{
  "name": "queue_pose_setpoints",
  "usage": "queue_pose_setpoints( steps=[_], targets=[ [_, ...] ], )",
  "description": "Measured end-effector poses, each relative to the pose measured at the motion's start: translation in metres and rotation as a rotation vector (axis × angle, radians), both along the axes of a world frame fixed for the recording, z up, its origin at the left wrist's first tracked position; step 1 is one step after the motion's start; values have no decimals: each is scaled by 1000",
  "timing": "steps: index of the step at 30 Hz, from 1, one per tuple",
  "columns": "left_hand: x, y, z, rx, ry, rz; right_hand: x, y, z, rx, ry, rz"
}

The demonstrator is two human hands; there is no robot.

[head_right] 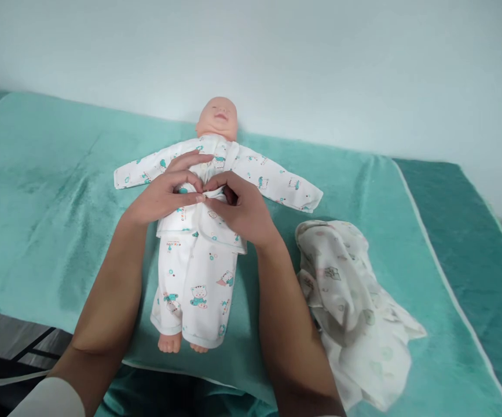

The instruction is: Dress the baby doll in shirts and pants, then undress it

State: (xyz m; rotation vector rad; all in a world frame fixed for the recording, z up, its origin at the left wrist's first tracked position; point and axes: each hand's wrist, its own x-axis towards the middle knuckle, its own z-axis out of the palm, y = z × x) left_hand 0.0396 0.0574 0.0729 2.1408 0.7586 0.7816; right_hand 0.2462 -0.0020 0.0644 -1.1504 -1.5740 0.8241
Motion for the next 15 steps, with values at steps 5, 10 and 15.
queue_pose_setpoints(
  steps=[5,10,15],
  targets=[
    [-2,2,1,11,-1,-31,7,2,-1,-15,108,71],
    [-4,4,0,39,5,-48,9,3,-6,-73,174,85],
    [-2,3,-1,60,15,-43,9,4,-7,-71,181,87]
  ],
)
